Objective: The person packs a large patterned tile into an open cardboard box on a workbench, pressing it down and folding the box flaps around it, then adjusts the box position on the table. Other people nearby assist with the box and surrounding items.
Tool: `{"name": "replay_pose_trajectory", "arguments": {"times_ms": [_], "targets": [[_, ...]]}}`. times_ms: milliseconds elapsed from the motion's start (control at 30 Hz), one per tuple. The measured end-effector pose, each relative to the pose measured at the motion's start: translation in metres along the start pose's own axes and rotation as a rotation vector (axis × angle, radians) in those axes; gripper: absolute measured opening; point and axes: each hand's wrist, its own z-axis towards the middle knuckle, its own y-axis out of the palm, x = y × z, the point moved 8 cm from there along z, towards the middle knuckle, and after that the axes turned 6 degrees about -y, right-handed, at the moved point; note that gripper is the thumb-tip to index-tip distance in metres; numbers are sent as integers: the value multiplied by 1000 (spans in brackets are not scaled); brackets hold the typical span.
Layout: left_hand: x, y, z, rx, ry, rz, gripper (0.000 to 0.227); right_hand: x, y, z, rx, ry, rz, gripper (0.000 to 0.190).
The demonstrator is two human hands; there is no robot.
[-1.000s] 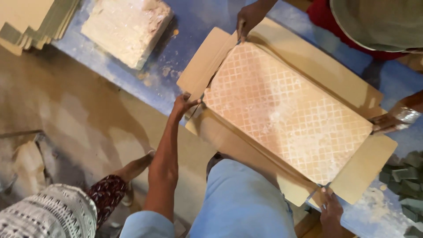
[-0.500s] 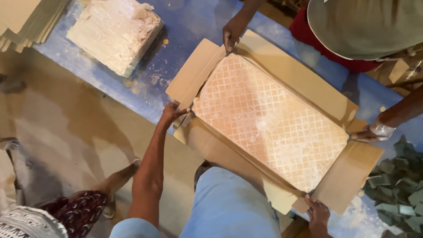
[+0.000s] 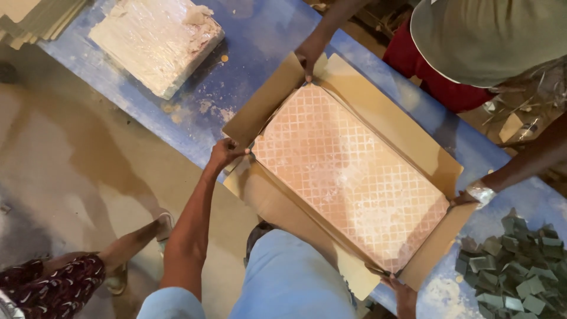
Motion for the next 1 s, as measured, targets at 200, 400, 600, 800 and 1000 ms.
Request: {"name": "replay_pose_trajectory", "arguments": {"times_ms": [200, 400, 600, 800, 1000], "targets": [[101, 6, -110, -67, 99, 209, 60, -53, 40, -37, 10, -319, 16, 63], [106, 42, -113, 101, 431, 299, 81, -66, 57, -51, 188, -275, 24, 54], [4, 34, -74, 380, -233, -391, 85, 125, 6, 55, 294, 90, 450, 24], [17, 44, -67, -64, -229, 21, 64, 81, 26, 8, 251, 318, 763, 30], [-1, 50, -17, -115, 48, 75, 59, 57, 25, -35, 81, 385, 196, 83]]}}
